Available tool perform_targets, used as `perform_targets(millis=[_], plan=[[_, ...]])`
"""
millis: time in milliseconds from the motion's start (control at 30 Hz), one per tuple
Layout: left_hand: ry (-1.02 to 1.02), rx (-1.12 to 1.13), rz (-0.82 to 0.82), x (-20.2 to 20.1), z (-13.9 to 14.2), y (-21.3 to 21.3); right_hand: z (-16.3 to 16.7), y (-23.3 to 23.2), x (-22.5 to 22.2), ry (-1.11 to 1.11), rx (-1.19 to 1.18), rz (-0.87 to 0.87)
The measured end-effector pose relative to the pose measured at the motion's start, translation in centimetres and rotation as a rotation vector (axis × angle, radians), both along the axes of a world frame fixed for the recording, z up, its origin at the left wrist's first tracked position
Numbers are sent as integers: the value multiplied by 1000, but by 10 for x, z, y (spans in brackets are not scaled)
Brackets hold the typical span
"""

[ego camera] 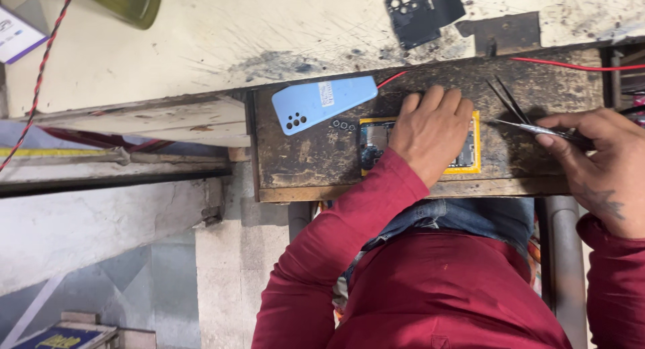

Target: The person disassembles a smartphone by removing screws and prying off the back cover. They then detach internal components, including the battery and camera module, using a screwdriver and tweezers. The person handles the motherboard and other parts, placing them on the workbench.

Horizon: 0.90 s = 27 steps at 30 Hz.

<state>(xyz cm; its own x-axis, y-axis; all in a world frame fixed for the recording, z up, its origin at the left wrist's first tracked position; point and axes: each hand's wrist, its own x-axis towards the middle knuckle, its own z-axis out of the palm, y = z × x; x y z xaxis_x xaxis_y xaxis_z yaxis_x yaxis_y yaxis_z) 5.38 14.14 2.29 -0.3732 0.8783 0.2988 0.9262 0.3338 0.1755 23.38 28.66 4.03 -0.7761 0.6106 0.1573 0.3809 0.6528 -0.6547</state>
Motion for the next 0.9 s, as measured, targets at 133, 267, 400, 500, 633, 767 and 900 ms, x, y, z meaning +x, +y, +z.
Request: perform_targets(millis=[133,267,400,500,633,767,900], plan=[[-85,61,31,0,6,-24,-31,15,12,15,6,37],[-140,106,245,-17,7,-84,-59,26,21,47,-41,64],[-115,143,437,-44,0,-119,-63,22,18,44,-10,105],[-126,191,464,-50,-5,-131,-53,14,9,73,-3,132],[-119,238,447,-52,-6,-134,-14,0,-10,-14,62,116],[-238,241,397,-45,0,-132,26,-13,-23,-139,181,100],[-250,232,43,-47,6,-130,51,-12,-34,-158,501,220]])
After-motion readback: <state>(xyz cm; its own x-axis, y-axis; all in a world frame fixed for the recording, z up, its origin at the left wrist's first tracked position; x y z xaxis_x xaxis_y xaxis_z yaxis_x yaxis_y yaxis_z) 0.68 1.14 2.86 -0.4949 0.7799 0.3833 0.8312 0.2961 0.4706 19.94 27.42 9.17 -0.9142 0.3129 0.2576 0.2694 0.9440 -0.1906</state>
